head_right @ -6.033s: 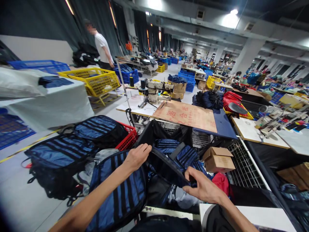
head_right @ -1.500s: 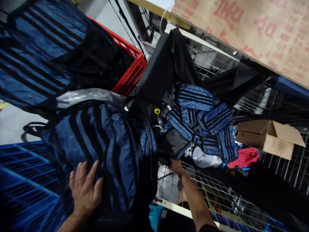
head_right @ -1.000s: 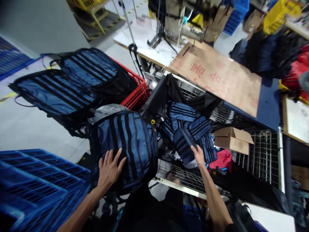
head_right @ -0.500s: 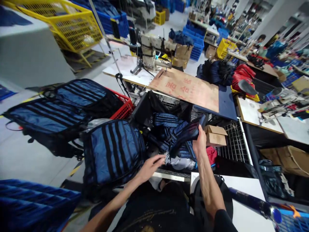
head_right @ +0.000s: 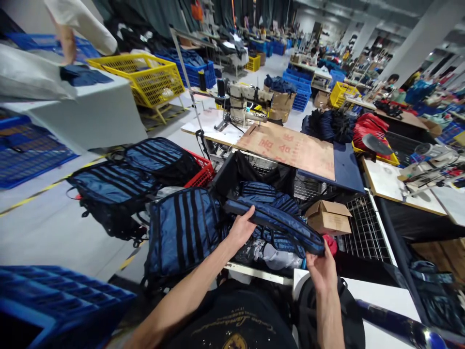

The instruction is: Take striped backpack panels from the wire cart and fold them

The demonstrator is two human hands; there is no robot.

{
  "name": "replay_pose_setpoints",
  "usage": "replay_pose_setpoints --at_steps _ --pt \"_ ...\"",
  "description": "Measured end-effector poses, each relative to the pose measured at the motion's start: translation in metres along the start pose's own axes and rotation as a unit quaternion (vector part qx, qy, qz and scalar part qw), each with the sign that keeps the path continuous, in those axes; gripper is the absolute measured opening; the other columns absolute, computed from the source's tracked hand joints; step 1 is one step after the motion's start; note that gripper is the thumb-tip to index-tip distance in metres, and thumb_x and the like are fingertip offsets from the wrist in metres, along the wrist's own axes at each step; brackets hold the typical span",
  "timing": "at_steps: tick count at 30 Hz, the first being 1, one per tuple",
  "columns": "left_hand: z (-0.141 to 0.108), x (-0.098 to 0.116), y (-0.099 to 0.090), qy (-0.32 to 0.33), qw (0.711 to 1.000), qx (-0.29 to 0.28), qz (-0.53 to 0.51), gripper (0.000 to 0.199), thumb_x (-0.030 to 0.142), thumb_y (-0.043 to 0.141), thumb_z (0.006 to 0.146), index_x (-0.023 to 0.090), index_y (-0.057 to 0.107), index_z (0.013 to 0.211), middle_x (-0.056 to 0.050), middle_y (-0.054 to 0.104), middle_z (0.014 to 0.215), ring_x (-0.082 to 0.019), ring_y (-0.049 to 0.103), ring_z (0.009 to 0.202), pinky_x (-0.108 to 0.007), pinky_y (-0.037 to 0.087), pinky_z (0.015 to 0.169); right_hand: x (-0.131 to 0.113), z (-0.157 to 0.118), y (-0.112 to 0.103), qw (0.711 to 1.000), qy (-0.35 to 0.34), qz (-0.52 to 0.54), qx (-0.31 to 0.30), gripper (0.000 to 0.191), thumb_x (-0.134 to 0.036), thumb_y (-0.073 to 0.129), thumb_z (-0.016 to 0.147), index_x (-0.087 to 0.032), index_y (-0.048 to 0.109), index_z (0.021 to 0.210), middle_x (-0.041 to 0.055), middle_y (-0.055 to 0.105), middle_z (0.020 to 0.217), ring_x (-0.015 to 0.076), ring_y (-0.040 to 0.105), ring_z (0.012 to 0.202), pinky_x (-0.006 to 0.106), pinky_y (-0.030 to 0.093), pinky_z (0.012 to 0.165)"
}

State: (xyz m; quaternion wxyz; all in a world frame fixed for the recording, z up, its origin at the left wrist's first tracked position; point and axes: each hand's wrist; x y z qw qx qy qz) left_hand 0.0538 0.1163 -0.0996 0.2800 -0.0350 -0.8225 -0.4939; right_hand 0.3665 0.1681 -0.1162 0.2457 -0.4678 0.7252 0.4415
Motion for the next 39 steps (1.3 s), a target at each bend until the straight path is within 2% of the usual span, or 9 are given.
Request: replay_pose_setpoints --at_steps 3,5,8,12,15,18,21,30,39 --pt "-0.008 0.006 0.005 0.05 0.992 -0.055 0.097 0.055 0.039 0.101 0.074 0.019 0.077 0.119 -0.008 0.083 0.112 -0.029 0.077 0.112 -0.046 0.059 0.11 0.03 0.004 -0.039 0.974 -0.016 -0.222 0.036 0.044 -0.068 0.081 0.081 -0.025 0.072 0.083 0.0043 0.075 0.073 0.0266 0.076 0.071 0.043 0.069 0.076" --pt "-0.013 0.008 0.005 0.088 0.971 -0.069 0.211 0.05 0.046 0.099 0.076 0.018 0.078 0.112 -0.008 0.083 0.11 -0.03 0.077 0.11 -0.047 0.058 0.109 0.043 0.005 -0.045 0.938 -0.043 -0.339 0.061 0.053 -0.073 0.087 0.068 -0.024 0.072 0.081 0.0069 0.076 0.076 0.0318 0.077 0.076 0.049 0.068 0.08" --pt "-0.022 0.006 0.002 0.124 0.892 -0.11 0.42 0.04 0.053 0.089 0.084 0.018 0.08 0.102 -0.009 0.084 0.108 -0.031 0.075 0.108 -0.046 0.057 0.106 0.05 -0.001 -0.018 0.929 -0.087 -0.359 0.009 0.067 -0.075 0.087 0.07 -0.022 0.077 0.109 0.0144 0.082 0.112 0.0376 0.079 0.109 0.054 0.065 0.097" --pt "-0.034 0.008 0.005 0.121 0.837 -0.17 0.507 0.037 0.053 0.079 0.091 0.019 0.081 0.107 -0.009 0.084 0.112 -0.031 0.075 0.107 -0.043 0.058 0.101 0.053 -0.021 0.054 0.883 -0.157 -0.391 -0.207 0.079 -0.065 0.084 0.086 -0.027 0.063 0.152 0.0137 0.064 0.159 0.0326 0.06 0.148 0.052 0.047 0.125" --pt "-0.03 0.022 0.011 0.155 0.854 -0.104 0.485 0.039 0.055 0.082 0.089 0.018 0.078 0.103 -0.008 0.082 0.102 -0.028 0.074 0.097 -0.038 0.059 0.09 0.063 -0.037 0.097 0.825 -0.185 -0.456 -0.277 0.086 -0.055 0.088 0.086 -0.029 0.054 0.161 0.0099 0.063 0.16 0.0306 0.06 0.146 0.047 0.045 0.126" --pt "-0.013 0.043 0.012 0.197 0.886 -0.018 0.42 0.042 0.054 0.089 0.082 0.017 0.074 0.097 -0.006 0.077 0.093 -0.023 0.07 0.086 -0.034 0.057 0.081 0.072 -0.046 0.121 0.808 -0.196 -0.508 -0.224 0.055 -0.059 0.065 0.102 -0.024 0.066 0.145 0.0082 0.079 0.124 0.0291 0.074 0.109 0.04 0.056 0.1" --pt "0.005 0.059 0.007 0.186 0.916 0.005 0.356 0.045 0.053 0.093 0.078 0.018 0.071 0.094 -0.003 0.073 0.088 -0.021 0.068 0.081 -0.033 0.057 0.078 0.073 -0.048 0.134 0.785 -0.202 -0.542 -0.222 0.048 -0.063 0.05 0.109 -0.024 0.075 0.119 0.0015 0.073 0.087 0.0227 0.064 0.076 0.032 0.049 0.077" --pt "-0.008 0.067 -0.013 0.051 0.94 -0.051 0.334 0.055 0.063 0.09 0.08 0.02 0.069 0.107 -0.003 0.07 0.091 -0.019 0.067 0.077 -0.029 0.059 0.067 0.075 -0.042 0.157 0.828 -0.114 -0.44 -0.33 0.061 -0.075 0.046 0.107 -0.02 0.067 0.09 0.0007 0.065 0.085 0.0197 0.053 0.081 0.029 0.045 0.078" --pt "-0.058 0.024 -0.046 -0.065 0.911 -0.168 0.372 0.056 0.05 0.094 0.081 0.018 0.076 0.124 -0.012 0.082 0.109 -0.026 0.077 0.094 -0.032 0.061 0.077 0.078 -0.032 0.166 0.826 -0.108 -0.464 -0.302 0.068 -0.079 0.043 0.104 -0.019 0.07 0.088 0.0035 0.07 0.085 0.0232 0.059 0.086 0.031 0.047 0.078"
Point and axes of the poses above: each hand's wrist, its own z-axis towards the middle knuckle, its own y-axis out of the palm, x = y × z
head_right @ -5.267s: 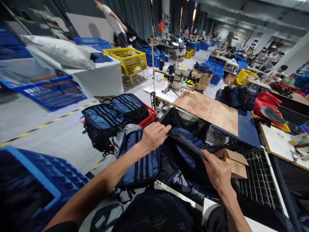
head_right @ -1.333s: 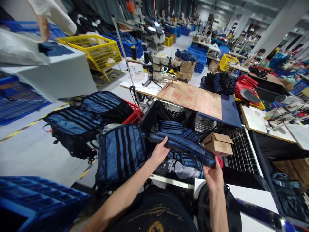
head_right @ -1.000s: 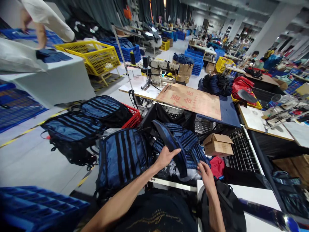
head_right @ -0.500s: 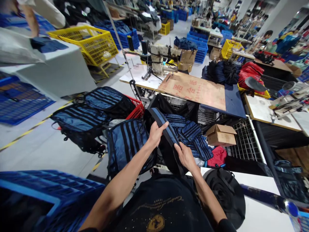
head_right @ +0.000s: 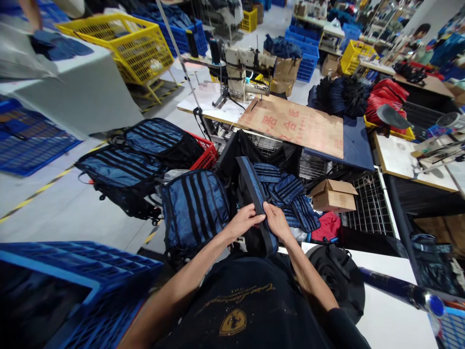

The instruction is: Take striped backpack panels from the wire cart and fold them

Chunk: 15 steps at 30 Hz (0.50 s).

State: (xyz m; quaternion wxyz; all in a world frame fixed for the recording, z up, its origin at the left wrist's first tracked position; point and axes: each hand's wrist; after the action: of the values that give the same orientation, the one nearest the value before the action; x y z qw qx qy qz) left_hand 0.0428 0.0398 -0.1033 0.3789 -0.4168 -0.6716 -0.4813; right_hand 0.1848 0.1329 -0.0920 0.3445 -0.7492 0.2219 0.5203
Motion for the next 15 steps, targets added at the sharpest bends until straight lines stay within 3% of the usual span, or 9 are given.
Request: replay_pose_setpoints --at_steps 4,8,10,12,15 --pt "0.014 0.009 -0.014 0.028 0.997 0.074 -0.021 0.051 0.051 0.095 0.078 0.016 0.079 0.111 -0.014 0.083 0.106 -0.028 0.077 0.097 -0.037 0.06 0.087 -0.007 -0.011 0.003 0.997 -0.022 -0.074 0.026 0.066 -0.076 0.038 0.108 -0.021 0.061 0.08 -0.0003 0.06 0.075 0.0191 0.052 0.074 0.029 0.039 0.07" --pt "0.044 0.055 -0.057 0.1 0.967 0.225 -0.073 0.055 0.056 0.098 0.069 0.017 0.074 0.099 -0.006 0.077 0.088 -0.018 0.07 0.073 -0.03 0.059 0.069 -0.006 -0.034 -0.007 0.991 -0.041 -0.128 -0.01 0.06 -0.07 0.038 0.112 -0.023 0.055 0.078 -0.004 0.051 0.067 0.0161 0.046 0.065 0.029 0.033 0.066" --pt "0.053 0.074 -0.068 0.135 0.954 0.258 -0.066 0.055 0.056 0.097 0.07 0.018 0.068 0.097 0.001 0.068 0.077 -0.012 0.062 0.059 -0.024 0.052 0.055 0.001 -0.04 -0.012 0.992 -0.038 -0.12 -0.018 0.057 -0.07 0.042 0.11 -0.023 0.061 0.083 -0.0028 0.058 0.071 0.0174 0.052 0.068 0.029 0.037 0.068" --pt "0.053 0.08 -0.057 0.141 0.958 0.247 -0.048 0.054 0.059 0.092 0.074 0.021 0.062 0.097 0.008 0.056 0.068 -0.008 0.052 0.046 -0.019 0.039 0.042 0.009 -0.039 -0.01 0.995 -0.037 -0.095 0.008 0.051 -0.071 0.052 0.106 -0.023 0.069 0.102 0.001 0.07 0.087 0.0215 0.062 0.078 0.031 0.045 0.075" --pt "0.042 0.066 -0.013 0.105 0.978 0.177 -0.035 0.052 0.066 0.079 0.085 0.023 0.056 0.102 0.011 0.05 0.065 -0.007 0.044 0.036 -0.019 0.026 0.037 0.019 -0.023 0.008 0.992 -0.041 -0.072 0.099 0.06 -0.072 0.062 0.099 -0.023 0.064 0.132 0.0099 0.077 0.114 0.0281 0.071 0.097 0.036 0.052 0.087"
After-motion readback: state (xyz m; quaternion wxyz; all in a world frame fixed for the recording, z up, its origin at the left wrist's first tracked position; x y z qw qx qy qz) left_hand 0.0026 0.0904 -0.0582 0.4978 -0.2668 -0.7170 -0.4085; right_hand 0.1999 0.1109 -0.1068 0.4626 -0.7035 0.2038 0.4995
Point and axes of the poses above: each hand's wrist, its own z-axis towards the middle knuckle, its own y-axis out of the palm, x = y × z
